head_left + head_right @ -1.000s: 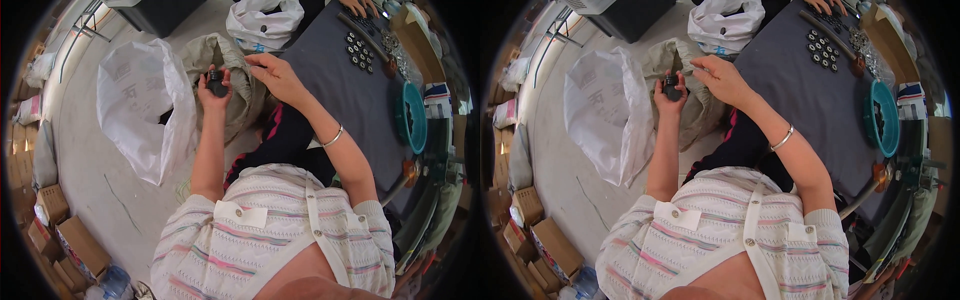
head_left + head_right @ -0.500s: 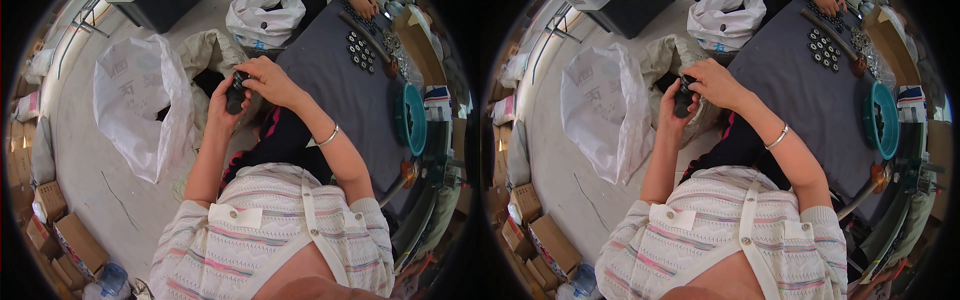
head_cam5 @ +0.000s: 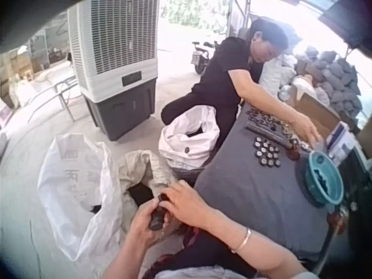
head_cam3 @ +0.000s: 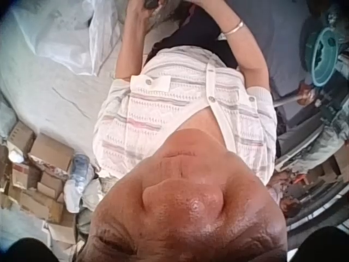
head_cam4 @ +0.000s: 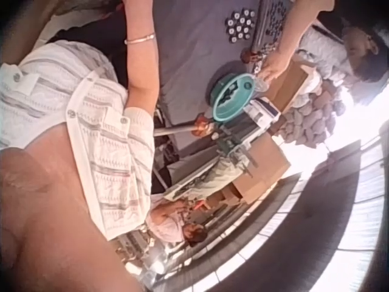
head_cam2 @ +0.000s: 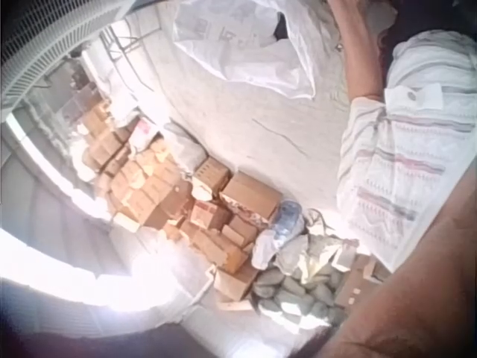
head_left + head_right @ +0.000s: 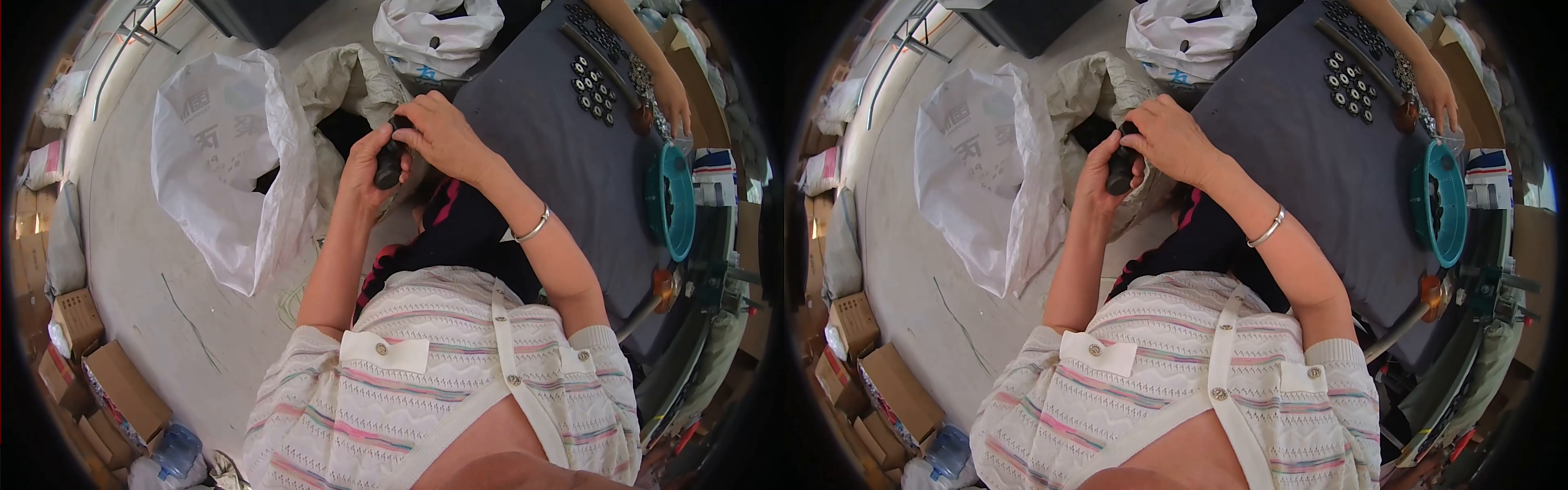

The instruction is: The person assembles small industrial components by hand and with a mallet, fitting rubber rings and metal inserts together on an assembly table.

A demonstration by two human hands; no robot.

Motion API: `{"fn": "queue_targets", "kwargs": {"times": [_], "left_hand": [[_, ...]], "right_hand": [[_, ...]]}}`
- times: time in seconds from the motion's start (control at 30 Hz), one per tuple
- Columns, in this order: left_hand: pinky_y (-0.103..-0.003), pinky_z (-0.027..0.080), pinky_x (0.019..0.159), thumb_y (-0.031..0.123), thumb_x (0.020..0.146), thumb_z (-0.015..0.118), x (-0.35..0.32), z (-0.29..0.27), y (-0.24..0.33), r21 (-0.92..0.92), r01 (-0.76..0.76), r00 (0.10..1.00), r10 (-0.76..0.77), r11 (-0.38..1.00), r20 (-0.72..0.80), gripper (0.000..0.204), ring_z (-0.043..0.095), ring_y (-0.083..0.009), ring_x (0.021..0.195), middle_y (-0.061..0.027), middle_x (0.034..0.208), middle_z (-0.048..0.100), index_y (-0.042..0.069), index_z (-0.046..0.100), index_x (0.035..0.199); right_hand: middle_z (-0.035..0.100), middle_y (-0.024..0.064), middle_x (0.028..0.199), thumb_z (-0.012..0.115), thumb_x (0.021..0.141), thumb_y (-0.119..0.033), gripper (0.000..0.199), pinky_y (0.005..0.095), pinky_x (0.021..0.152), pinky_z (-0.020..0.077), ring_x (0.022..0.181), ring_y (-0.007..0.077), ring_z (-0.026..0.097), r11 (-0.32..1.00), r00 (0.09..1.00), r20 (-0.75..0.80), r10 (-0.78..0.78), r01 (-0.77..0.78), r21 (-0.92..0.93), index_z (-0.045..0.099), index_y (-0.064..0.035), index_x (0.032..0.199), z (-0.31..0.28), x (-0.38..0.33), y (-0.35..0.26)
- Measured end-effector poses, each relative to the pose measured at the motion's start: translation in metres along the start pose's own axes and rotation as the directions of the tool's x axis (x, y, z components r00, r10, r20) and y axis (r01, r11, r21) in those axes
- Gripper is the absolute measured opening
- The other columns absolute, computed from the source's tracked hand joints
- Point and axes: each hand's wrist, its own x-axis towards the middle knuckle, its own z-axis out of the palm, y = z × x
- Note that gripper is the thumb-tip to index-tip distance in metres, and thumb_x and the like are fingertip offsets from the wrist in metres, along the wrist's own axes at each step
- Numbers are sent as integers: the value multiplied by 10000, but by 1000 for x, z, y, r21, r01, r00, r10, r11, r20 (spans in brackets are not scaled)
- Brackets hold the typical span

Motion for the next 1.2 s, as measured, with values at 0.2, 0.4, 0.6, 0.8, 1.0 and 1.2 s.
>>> {"fn": "queue_targets", "kwargs": {"times": [0.2,0.4,0.6,0.8,1.0,1.2], "left_hand": [[-301,465,376,301,888,576,-1,0,1,83,17,999,-20,996,39,301,577,-208,496,-131,697,595,1,561,905],[-310,461,372,308,898,561,-1,1,-1,28,72,996,-73,997,52,303,573,-202,512,-138,746,603,10,555,956],[-304,460,393,323,900,549,2,-4,-4,23,78,996,-79,997,40,309,576,-203,538,-129,761,600,20,551,963],[-312,498,532,362,888,535,32,-59,0,-266,136,991,-128,954,47,362,580,-236,707,-128,874,579,22,515,1011],[-627,209,1024,365,855,551,44,-64,-1,-143,-204,742,57,969,-668,548,290,-377,1267,-150,1349,360,107,367,1301],[-634,137,1041,370,847,553,37,-78,-3,-29,-197,721,125,980,-682,752,134,-392,1358,-127,1511,88,150,158,1448]], "right_hand": [[570,102,927,647,776,-159,261,380,767,437,891,297,512,997,998,68,10,-15,72,578,-31,992,-7,-1,3],[603,119,968,636,783,-148,265,365,790,454,962,306,559,981,997,67,-23,9,192,594,-44,1023,-12,-1,7],[619,146,776,600,850,-206,231,352,687,481,764,299,618,938,940,0,341,-340,71,617,-3,958,-6,-4,4],[614,128,763,612,851,-193,231,331,644,472,698,268,605,969,971,-53,231,-225,99,610,-6,986,-23,-12,-2],[594,119,764,615,826,-188,224,366,675,455,746,287,581,952,965,-19,263,-256,166,603,-6,957,-30,-26,2],[593,108,764,621,814,-123,182,348,665,461,729,274,578,924,956,-34,291,-271,271,606,-14,959,-35,-42,5]]}}
